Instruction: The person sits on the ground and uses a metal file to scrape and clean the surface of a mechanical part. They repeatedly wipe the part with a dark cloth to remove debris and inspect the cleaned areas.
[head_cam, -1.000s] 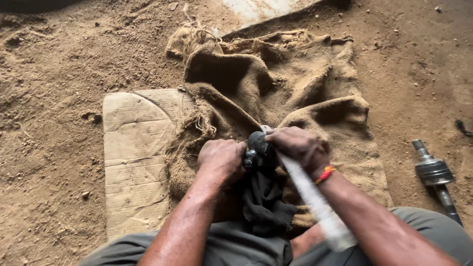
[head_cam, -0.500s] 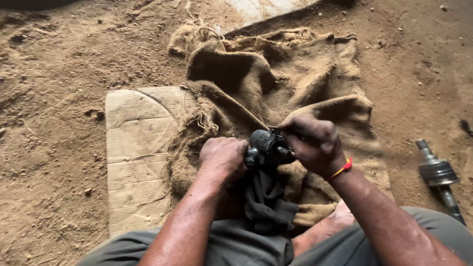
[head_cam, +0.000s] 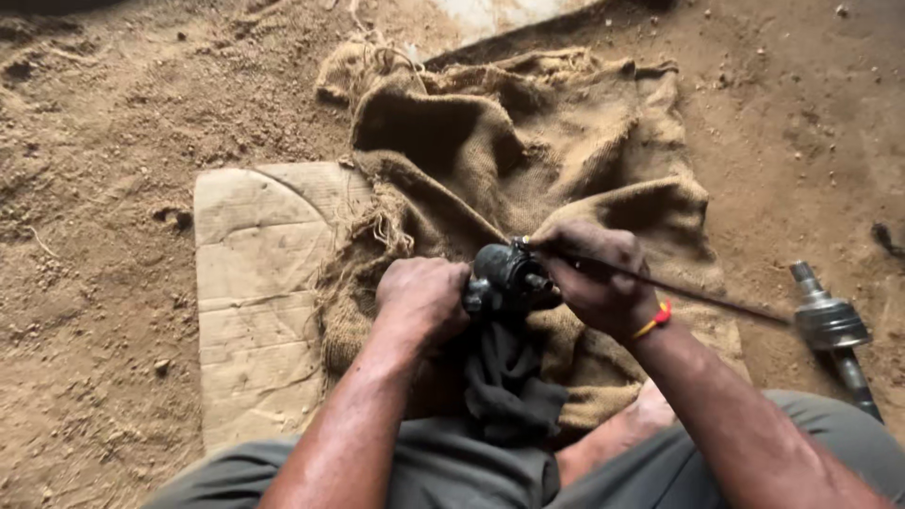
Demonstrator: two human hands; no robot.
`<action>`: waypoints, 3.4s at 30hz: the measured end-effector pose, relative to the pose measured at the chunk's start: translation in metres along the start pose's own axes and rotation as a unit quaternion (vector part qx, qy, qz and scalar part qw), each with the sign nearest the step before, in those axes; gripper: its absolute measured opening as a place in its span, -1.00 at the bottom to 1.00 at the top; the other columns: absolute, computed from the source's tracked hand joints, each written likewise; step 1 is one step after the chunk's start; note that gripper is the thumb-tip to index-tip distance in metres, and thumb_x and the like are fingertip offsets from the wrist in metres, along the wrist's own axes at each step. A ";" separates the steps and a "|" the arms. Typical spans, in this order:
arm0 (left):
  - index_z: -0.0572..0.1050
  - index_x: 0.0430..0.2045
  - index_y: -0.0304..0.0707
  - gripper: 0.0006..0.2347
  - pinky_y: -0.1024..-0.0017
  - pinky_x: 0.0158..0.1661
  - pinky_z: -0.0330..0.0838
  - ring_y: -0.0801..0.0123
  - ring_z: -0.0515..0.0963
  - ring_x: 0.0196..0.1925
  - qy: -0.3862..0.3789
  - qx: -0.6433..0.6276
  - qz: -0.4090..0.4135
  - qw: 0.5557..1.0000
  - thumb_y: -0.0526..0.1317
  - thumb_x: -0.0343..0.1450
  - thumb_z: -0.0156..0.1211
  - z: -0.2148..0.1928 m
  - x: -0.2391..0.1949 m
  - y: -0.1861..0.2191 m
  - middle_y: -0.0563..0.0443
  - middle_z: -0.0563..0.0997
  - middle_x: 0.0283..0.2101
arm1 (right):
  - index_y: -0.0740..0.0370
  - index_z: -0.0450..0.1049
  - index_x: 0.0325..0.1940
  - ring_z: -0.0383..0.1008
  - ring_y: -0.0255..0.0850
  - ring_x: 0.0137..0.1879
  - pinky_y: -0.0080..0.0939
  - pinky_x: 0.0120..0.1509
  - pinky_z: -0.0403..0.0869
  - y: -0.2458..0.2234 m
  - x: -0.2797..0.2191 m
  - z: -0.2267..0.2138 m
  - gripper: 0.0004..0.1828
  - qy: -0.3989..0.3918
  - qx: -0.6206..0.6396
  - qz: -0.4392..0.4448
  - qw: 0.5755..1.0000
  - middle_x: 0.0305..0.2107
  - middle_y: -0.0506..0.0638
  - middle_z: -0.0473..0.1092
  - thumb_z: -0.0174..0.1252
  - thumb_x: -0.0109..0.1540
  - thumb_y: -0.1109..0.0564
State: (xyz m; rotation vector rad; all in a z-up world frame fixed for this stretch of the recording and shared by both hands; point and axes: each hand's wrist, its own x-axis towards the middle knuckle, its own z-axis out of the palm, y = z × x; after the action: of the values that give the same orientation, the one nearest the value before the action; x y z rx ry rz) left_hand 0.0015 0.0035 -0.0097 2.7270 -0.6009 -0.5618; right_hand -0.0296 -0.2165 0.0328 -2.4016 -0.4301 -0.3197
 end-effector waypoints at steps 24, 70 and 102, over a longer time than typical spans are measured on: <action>0.62 -0.35 0.08 -0.85 0.16 -0.11 0.53 0.17 0.67 -0.10 -0.011 0.025 -0.002 1.000 -0.07 0.28 0.26 -0.003 0.002 0.000 0.05 0.69 -0.27 | 0.32 0.48 -0.15 0.58 -0.26 -0.33 -0.26 -0.30 0.62 0.051 -0.005 0.025 -0.88 0.140 0.463 0.334 0.809 -0.35 0.05 0.52 0.18 0.22 0.35; 0.55 -0.31 -0.11 -0.70 0.18 -0.25 0.48 0.17 0.64 -0.30 0.152 0.073 -0.033 0.985 0.11 0.37 0.22 0.030 0.018 -0.003 -0.02 0.64 -0.33 | 0.21 0.49 -0.12 0.59 -0.23 -0.38 -0.21 -0.34 0.57 0.075 0.019 0.049 -0.85 0.186 0.611 0.437 0.633 -0.37 0.08 0.55 0.08 0.29 0.14; 0.53 -0.34 -0.25 -0.88 0.26 -0.39 0.44 0.22 0.58 -0.40 0.227 0.129 -0.008 0.965 -0.25 0.40 0.05 0.053 0.000 0.015 -0.06 0.58 -0.41 | 0.19 0.58 -0.14 0.51 -0.28 -0.37 -0.30 -0.40 0.42 0.108 0.019 0.011 -0.87 0.020 0.520 0.444 0.730 -0.41 -0.06 0.51 0.27 0.22 0.21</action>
State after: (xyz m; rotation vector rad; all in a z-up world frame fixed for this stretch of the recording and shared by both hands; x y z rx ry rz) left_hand -0.0267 -0.0196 -0.0509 2.9552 -0.5614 0.1588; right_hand 0.0301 -0.2831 -0.0311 -1.2286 0.5008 0.2728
